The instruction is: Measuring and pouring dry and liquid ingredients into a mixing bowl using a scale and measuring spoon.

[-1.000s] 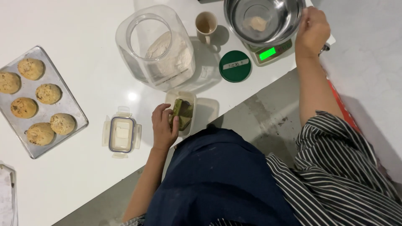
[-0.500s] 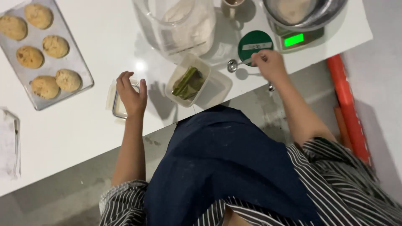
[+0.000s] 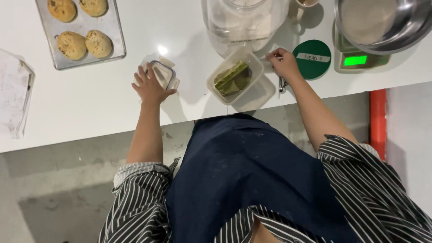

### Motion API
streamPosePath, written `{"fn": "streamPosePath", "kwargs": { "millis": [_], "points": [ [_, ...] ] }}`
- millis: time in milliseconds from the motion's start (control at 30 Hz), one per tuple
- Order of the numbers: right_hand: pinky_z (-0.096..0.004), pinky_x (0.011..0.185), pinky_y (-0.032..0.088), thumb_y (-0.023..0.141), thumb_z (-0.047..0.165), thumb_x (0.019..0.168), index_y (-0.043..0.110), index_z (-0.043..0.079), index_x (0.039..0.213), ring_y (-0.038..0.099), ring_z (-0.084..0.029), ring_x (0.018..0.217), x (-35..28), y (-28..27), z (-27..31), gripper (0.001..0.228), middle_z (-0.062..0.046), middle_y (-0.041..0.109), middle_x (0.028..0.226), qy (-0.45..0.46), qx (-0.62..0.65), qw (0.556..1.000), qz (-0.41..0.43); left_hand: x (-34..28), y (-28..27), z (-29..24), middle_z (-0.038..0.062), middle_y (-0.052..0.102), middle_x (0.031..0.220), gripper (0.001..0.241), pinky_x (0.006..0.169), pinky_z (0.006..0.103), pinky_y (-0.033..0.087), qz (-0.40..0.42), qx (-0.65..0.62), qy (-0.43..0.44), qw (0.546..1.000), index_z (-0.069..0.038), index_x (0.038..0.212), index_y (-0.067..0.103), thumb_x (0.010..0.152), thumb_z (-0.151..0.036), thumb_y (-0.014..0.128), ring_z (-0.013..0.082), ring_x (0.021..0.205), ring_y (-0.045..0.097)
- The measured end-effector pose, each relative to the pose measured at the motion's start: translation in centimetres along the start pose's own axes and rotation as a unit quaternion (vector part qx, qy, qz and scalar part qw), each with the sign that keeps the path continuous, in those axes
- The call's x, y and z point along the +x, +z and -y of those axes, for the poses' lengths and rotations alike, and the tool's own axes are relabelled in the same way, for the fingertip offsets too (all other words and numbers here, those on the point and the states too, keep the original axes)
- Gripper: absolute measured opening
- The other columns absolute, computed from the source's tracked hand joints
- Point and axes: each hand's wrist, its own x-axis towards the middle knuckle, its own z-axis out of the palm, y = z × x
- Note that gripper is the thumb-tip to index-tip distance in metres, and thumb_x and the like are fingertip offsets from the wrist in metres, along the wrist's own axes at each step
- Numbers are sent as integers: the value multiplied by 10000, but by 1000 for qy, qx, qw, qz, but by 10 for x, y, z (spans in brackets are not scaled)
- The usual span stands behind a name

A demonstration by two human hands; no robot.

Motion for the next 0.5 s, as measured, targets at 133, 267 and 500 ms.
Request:
{"fn": "streamPosePath", "kwargs": {
  "millis": [133, 267, 500],
  "points": [
    [-303, 780, 529, 731, 302, 963, 649, 15, 1150, 656, -149, 840, 7, -1, -15, 352, -73, 712, 947, -57, 37, 995, -67, 7, 8, 6, 222, 217, 1604, 1314, 1077, 638, 310, -46, -11, 3, 999, -142, 1598, 181, 595, -543, 930, 443, 1440, 289],
    [-328, 832, 542, 717, 202, 978, 618, -2, 1250, 662, -194, 907, -3, -8, -15, 354, -134, 692, 1059, -157, 12, 981, -114, 20, 45, 26, 160, 667, 1309, 335, 951, 481, 546, -172, -98, 84, 977, -125, 1264, 608, 954, -179, 724, 373, 1148, 663],
    [-289, 878, 562, 641, 118, 1026, 644, -36, 1212, 718, -193, 1020, -60, -17, 1, 241, -145, 726, 1124, -171, 46, 972, -157, -55, -84, -12, 184, 702, 935, 95, 720, 459, 532, -372, -182, 128, 901, -11, 1105, 615, 1023, -33, 573, 372, 820, 673]
  ]
}}
